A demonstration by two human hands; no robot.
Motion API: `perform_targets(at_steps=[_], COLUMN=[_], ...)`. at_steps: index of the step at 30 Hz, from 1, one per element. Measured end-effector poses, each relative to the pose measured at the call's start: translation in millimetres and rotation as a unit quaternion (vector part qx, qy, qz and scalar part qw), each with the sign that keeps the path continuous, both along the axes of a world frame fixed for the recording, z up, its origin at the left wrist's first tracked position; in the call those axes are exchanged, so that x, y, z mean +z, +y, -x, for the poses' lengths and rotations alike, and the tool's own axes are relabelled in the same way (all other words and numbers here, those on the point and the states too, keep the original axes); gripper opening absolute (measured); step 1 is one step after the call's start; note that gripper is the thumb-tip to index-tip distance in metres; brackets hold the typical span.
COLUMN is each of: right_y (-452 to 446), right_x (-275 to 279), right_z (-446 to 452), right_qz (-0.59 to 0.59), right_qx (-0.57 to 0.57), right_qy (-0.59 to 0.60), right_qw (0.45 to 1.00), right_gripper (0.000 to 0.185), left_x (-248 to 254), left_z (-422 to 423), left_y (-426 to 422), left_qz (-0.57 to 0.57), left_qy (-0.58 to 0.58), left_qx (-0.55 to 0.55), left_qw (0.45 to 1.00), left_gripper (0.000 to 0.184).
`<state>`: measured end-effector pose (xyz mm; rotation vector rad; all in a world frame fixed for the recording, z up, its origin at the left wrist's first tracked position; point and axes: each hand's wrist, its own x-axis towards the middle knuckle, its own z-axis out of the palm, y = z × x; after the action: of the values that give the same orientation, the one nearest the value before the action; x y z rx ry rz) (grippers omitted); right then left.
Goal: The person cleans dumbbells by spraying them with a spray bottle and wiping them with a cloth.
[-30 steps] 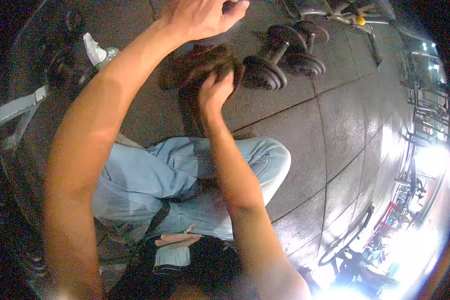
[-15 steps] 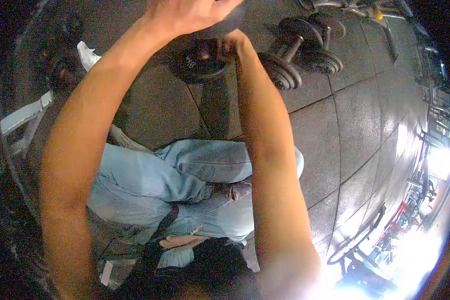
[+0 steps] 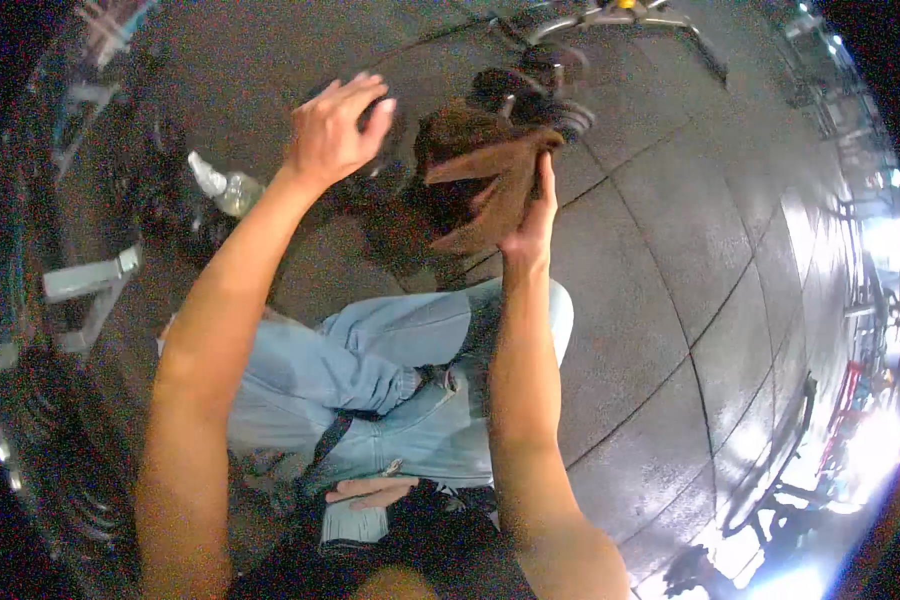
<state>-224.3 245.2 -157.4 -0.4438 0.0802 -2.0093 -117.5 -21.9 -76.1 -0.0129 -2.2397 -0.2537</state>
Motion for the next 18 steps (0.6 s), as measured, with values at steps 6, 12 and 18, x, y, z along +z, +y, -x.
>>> perform_targets(at_steps=[6,12,18], right_y=[5.0,-11.3,-30.1], right_x=[-5.0,46.5,18.5], right_z=[-8.6,-39.2,-40.6], right_qz=[-0.002,-0.107,-0.090], right_qx=[-0.304,-0.188,-0.153], right_qy=[-0.032,0.011,-0.041], right_qw=[0.952,0.976,0.983], right_gripper=[0.066,0.074,0.052], left_x=[29.6,109.6,101.1], left_z=[-8.6,-33.1,-29.3], left_y=[17.2,94.0,98.6], left_qz=[-0.082,-0.025,0.158], left_qy=[-0.177,-0.285,-0.261], left_qx=[0.040,-0.220,-0.224], left_qw=[0.980,0.932,0.926], left_gripper=[0.045,0.106,0.066])
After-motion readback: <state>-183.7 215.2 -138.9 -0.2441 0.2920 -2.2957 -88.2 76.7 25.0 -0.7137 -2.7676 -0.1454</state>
